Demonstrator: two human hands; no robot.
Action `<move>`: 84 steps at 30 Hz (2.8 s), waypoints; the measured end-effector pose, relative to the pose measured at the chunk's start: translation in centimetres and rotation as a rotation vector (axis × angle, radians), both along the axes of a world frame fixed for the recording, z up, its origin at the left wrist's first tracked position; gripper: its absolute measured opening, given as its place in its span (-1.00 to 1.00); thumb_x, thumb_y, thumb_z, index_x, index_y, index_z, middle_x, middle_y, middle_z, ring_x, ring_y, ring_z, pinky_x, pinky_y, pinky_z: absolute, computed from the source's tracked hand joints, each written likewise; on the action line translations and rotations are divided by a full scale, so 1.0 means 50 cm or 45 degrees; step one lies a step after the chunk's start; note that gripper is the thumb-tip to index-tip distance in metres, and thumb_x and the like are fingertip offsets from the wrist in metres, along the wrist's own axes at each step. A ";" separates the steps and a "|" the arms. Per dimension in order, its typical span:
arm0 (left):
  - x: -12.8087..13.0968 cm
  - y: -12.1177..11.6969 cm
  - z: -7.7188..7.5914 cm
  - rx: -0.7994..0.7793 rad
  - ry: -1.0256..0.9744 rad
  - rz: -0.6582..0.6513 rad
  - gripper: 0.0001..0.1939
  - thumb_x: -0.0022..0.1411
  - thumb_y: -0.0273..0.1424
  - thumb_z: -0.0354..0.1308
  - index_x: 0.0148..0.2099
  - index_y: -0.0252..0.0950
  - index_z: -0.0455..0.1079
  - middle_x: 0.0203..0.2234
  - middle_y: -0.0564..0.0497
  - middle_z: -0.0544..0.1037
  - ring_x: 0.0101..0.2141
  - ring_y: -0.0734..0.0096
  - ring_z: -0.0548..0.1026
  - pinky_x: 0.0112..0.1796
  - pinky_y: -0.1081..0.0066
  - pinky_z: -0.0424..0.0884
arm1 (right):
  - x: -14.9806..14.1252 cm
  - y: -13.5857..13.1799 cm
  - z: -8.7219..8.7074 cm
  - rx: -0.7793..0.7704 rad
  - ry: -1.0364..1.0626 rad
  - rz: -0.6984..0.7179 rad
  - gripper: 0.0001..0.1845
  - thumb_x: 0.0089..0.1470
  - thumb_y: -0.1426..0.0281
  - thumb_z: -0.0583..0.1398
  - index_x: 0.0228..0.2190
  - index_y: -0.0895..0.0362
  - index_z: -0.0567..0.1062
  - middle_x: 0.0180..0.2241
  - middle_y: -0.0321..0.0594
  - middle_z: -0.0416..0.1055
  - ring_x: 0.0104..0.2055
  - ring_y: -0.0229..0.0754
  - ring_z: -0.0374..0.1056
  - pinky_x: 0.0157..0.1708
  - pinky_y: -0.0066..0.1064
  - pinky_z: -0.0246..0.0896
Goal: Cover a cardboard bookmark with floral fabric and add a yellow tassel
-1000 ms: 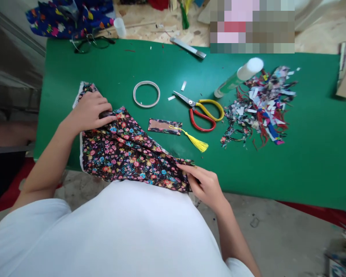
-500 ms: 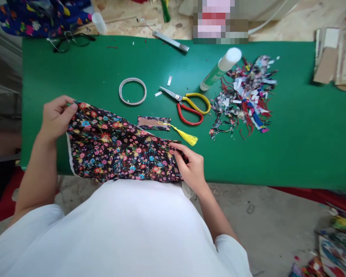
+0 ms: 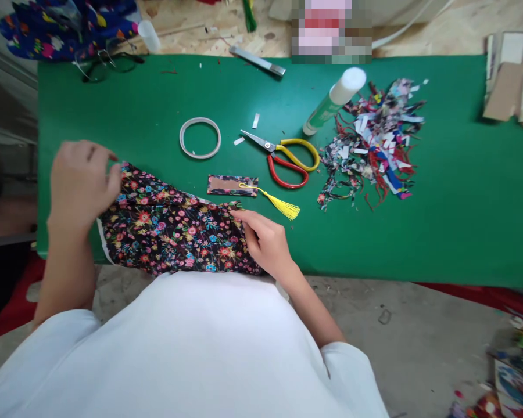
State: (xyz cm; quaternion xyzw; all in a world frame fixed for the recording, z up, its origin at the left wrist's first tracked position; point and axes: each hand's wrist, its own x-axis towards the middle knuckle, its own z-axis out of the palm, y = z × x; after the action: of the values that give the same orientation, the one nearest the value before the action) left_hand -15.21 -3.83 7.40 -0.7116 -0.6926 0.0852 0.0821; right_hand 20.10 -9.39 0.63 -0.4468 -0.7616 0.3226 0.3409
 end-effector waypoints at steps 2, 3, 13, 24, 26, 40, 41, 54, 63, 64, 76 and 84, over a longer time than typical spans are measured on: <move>0.065 -0.009 -0.012 0.082 -0.305 -0.327 -0.66 0.41 -0.28 -0.02 -0.02 -0.40 0.48 -0.07 -0.25 0.57 0.01 0.01 0.45 0.03 0.09 0.38 | -0.003 0.004 0.001 0.049 0.016 0.043 -0.55 0.24 0.64 0.07 0.01 0.05 0.57 -0.05 -0.23 0.64 -0.04 -0.21 0.59 -0.04 -0.40 0.51; 0.098 -0.013 -0.020 0.030 -0.491 -0.512 -0.66 0.41 -0.27 0.00 0.01 -0.39 0.47 -0.06 -0.24 0.58 0.02 0.05 0.45 0.07 0.08 0.38 | -0.004 0.007 0.002 0.075 0.026 0.065 -0.54 0.23 0.66 0.07 0.00 0.05 0.56 -0.05 -0.23 0.64 -0.04 -0.21 0.59 -0.06 -0.40 0.51; 0.232 -0.033 -0.077 -0.409 -1.070 -0.708 -0.64 0.48 -0.27 -0.07 -0.19 -0.31 0.51 -0.45 0.00 0.61 -0.41 0.43 0.52 -0.32 0.46 0.33 | 0.010 -0.013 0.017 -0.138 0.025 -0.062 -0.39 0.14 0.35 0.33 0.20 0.04 0.38 0.00 -0.13 0.59 -0.07 -0.10 0.57 -0.07 -0.32 0.48; 0.224 -0.044 -0.056 -0.507 -1.538 -0.070 -0.67 0.28 -0.18 0.11 -0.32 -0.32 0.53 -0.55 0.12 0.51 -0.53 0.57 0.28 -0.45 0.51 0.14 | 0.028 -0.024 0.013 -0.509 0.053 -0.309 -0.66 0.16 0.26 0.27 -0.04 0.11 0.57 -0.42 -0.30 0.54 -0.62 -0.40 0.15 -0.57 -0.49 0.12; 0.219 -0.047 -0.056 -0.512 -1.553 -0.021 -0.65 0.27 -0.16 0.12 -0.32 -0.32 0.54 -0.55 0.11 0.51 -0.52 0.56 0.28 -0.45 0.50 0.14 | 0.026 -0.021 0.015 -0.508 0.066 -0.330 -0.67 0.17 0.26 0.27 -0.06 0.10 0.59 -0.35 -0.26 0.59 -0.63 -0.41 0.15 -0.59 -0.50 0.13; 0.252 -0.099 -0.093 -0.413 -1.829 0.316 -0.69 0.32 -0.13 0.09 -0.30 -0.26 0.38 -0.66 0.20 0.12 -0.62 0.58 0.02 -0.55 0.44 -0.07 | 0.047 0.038 0.017 -0.270 -0.065 -0.431 -0.82 0.13 0.25 0.31 -0.41 0.10 0.62 -0.50 -0.27 0.57 -0.54 -0.25 0.40 -0.48 -0.43 0.29; 0.260 -0.107 -0.097 -0.400 -1.868 0.353 -0.69 0.33 -0.11 0.08 -0.30 -0.25 0.35 -0.66 0.21 0.09 -0.62 0.58 0.01 -0.55 0.44 -0.08 | 0.050 0.043 0.021 -0.263 -0.093 -0.431 -0.80 0.14 0.24 0.30 -0.43 0.10 0.60 -0.54 -0.29 0.54 -0.55 -0.26 0.37 -0.49 -0.44 0.25; 0.291 -0.122 -0.083 -0.348 -1.987 0.393 -0.67 0.32 -0.08 0.10 -0.34 -0.22 0.27 -0.62 0.18 0.08 -0.58 0.55 0.04 -0.54 0.44 -0.03 | 0.075 0.042 0.040 -0.301 -0.362 0.064 -0.67 0.25 0.22 0.22 -0.51 0.11 0.42 -0.59 -0.33 0.35 -0.56 -0.31 0.18 -0.51 -0.42 0.03; 0.250 -0.109 -0.034 -0.621 -2.071 0.076 -0.75 0.29 -0.24 0.14 -0.39 -0.27 0.37 -0.51 0.10 0.34 -0.45 0.52 0.24 -0.39 0.48 0.22 | 0.057 0.092 0.033 0.080 -0.577 -0.001 -0.73 0.29 0.28 0.16 -0.04 0.11 0.52 -0.11 0.01 0.52 -0.05 0.09 0.41 -0.04 -0.06 0.35; 0.247 -0.111 -0.030 -0.697 -2.076 0.034 -0.73 0.30 -0.23 0.13 -0.39 -0.28 0.37 -0.51 0.10 0.35 -0.46 0.53 0.23 -0.40 0.48 0.21 | 0.055 0.107 0.026 0.122 -0.633 0.025 -0.65 0.25 0.29 0.20 0.04 0.12 0.48 -0.01 0.05 0.48 0.03 0.15 0.37 0.03 0.03 0.32; 0.230 -0.122 -0.039 -0.944 -2.046 -0.230 -0.69 0.39 -0.21 0.09 -0.35 -0.30 0.40 -0.56 0.14 0.30 -0.52 0.59 0.20 -0.47 0.50 0.11 | 0.018 0.133 0.000 0.197 -0.882 -0.078 -0.60 0.21 0.10 0.21 -0.17 0.20 0.37 -0.03 0.24 0.34 0.09 0.38 0.23 0.00 0.28 0.19; 0.210 -0.125 -0.024 -1.148 -2.104 -0.570 -0.71 0.37 -0.24 0.10 -0.36 -0.26 0.47 -0.57 0.04 0.51 -0.58 0.54 0.35 -0.51 0.47 0.21 | -0.017 0.093 -0.025 0.148 -0.725 -0.271 -0.69 0.25 0.17 0.18 -0.14 0.16 0.35 -0.27 0.02 0.43 -0.17 0.13 0.35 -0.12 0.05 0.27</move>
State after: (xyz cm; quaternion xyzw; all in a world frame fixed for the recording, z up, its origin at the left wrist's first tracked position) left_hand -4.71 -10.06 6.20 -0.6270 -0.2823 -0.2020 -0.6974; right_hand 19.27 -4.72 -0.64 -0.5763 -0.7926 0.1026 0.1706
